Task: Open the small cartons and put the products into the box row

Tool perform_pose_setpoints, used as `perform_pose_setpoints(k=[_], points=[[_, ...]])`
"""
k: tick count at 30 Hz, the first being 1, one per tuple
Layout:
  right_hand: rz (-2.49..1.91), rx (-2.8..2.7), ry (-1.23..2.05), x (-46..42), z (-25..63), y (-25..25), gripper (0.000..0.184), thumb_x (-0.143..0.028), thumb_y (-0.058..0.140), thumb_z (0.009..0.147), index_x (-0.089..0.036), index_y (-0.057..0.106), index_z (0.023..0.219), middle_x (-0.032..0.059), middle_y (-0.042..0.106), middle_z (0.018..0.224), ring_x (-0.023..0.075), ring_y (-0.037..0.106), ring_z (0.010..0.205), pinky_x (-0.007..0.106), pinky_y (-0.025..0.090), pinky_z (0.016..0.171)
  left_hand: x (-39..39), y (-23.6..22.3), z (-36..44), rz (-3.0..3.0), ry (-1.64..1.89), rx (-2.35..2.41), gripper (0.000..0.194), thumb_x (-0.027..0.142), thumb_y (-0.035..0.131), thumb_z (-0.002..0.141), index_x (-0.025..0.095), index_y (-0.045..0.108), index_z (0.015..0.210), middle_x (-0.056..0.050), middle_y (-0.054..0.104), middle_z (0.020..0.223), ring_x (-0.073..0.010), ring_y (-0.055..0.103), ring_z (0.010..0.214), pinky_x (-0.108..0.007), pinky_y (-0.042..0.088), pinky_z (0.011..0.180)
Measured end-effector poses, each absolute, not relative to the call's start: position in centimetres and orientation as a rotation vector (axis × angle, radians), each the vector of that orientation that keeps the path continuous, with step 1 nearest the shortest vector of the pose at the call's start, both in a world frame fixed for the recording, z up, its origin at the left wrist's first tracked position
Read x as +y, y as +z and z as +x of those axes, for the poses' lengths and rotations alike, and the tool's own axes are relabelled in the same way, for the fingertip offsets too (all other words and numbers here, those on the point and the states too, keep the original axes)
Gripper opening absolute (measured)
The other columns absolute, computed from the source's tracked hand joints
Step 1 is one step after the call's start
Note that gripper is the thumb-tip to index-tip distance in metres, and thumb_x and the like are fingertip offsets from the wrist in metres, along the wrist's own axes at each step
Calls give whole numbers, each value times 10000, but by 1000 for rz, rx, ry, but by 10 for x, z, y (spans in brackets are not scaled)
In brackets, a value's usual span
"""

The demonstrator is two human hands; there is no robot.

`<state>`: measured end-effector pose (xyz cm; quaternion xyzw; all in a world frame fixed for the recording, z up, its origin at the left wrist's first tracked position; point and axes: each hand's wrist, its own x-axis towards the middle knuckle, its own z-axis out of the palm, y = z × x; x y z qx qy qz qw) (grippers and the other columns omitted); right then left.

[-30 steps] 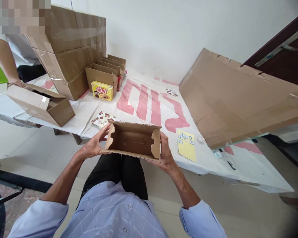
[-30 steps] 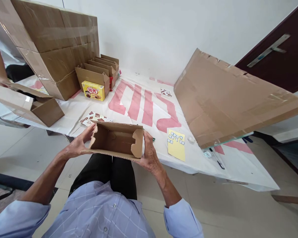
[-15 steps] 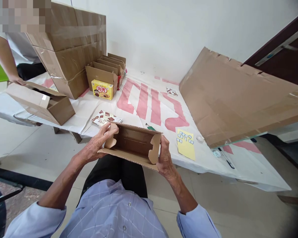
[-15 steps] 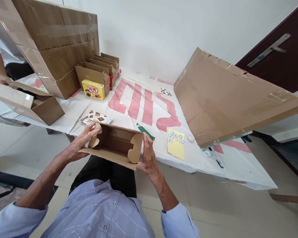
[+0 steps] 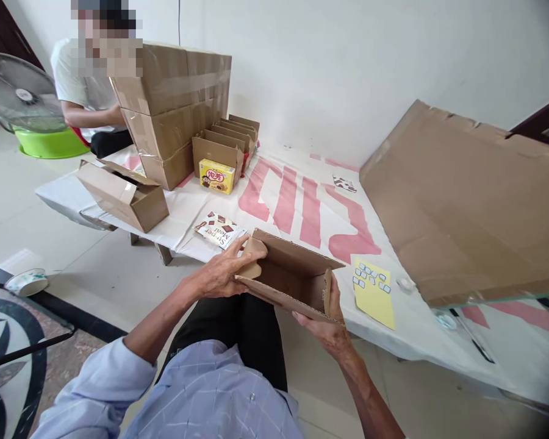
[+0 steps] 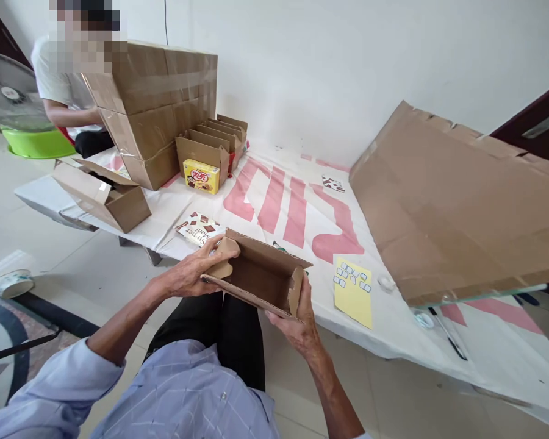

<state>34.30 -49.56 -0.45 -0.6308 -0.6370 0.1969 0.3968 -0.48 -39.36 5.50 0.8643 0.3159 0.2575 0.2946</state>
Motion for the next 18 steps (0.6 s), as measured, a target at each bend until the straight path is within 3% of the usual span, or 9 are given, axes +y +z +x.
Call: perform_pose_setpoints(k=[6,10,14,18], points=[[-1633,-1524,483,-496,352,-7,1281,-486,940,789,-308,164,1792,162,276,1831,399,251,1723,652,301,1377,-375,55,-10,2363,662,804,1142,189,839,838,350,240,1796,-153,239,1843,-404,331,1696,-567,443,1329],[-1639,-1522,362,-492,362,-6,1284,-491,962,778,-273,201,1789,171,256,1837,417,201,1732,676,252,1390,-344,32,-32,2479,621,1114,1043,79,755,815,301,350,1750,-163,321,1813,-384,399,1652,-575,443,1324],[-1547,-1549,231,-489,365,-5,1228,-465,953,802,-310,239,1789,136,298,1823,395,274,1712,639,373,1359,-300,9,-53,2582,318,1484,899,-31,648,776,344,558,1589,-121,475,1723,-389,435,1607,-616,524,1202],[-1532,-1530,188,-483,357,2,1203,-481,954,794,-325,287,1783,146,372,1775,450,412,1628,671,539,1227,-278,-6,-63,2621,268,1565,624,10,588,890,312,675,1429,-138,667,1514,-362,530,1506,-594,548,1117]])
